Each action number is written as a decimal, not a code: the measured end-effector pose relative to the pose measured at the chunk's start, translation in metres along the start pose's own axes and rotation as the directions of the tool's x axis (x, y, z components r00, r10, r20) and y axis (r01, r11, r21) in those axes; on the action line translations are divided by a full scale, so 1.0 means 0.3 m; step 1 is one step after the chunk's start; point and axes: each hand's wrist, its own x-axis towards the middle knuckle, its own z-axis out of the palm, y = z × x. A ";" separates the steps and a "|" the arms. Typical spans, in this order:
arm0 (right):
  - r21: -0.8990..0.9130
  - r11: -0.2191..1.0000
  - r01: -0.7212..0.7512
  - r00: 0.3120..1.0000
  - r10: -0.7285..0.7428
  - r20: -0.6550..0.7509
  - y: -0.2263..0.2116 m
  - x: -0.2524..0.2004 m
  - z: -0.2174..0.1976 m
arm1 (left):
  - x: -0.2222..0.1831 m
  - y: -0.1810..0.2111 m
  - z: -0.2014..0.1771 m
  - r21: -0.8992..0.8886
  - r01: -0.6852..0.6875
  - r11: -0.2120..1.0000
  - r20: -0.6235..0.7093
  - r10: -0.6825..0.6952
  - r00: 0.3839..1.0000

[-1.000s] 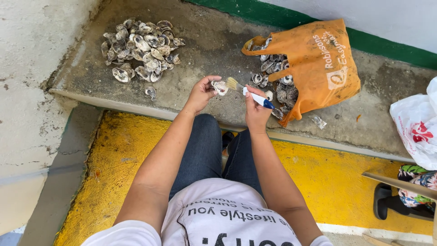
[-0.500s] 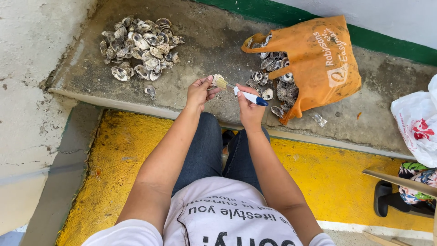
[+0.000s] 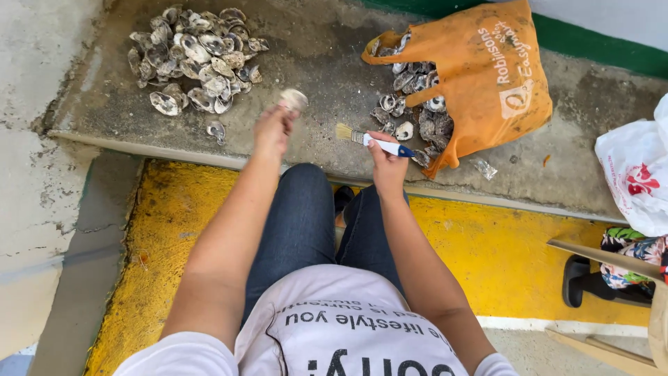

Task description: Cleaning individual oyster shells with a brush and sorting them into a bag.

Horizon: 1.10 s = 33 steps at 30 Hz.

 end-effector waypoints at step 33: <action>0.069 0.941 -0.331 0.943 0.332 -0.003 0.354 -0.033 -0.053 | 0.324 -0.646 0.654 -0.008 -0.852 -0.523 0.988 -0.136 0.074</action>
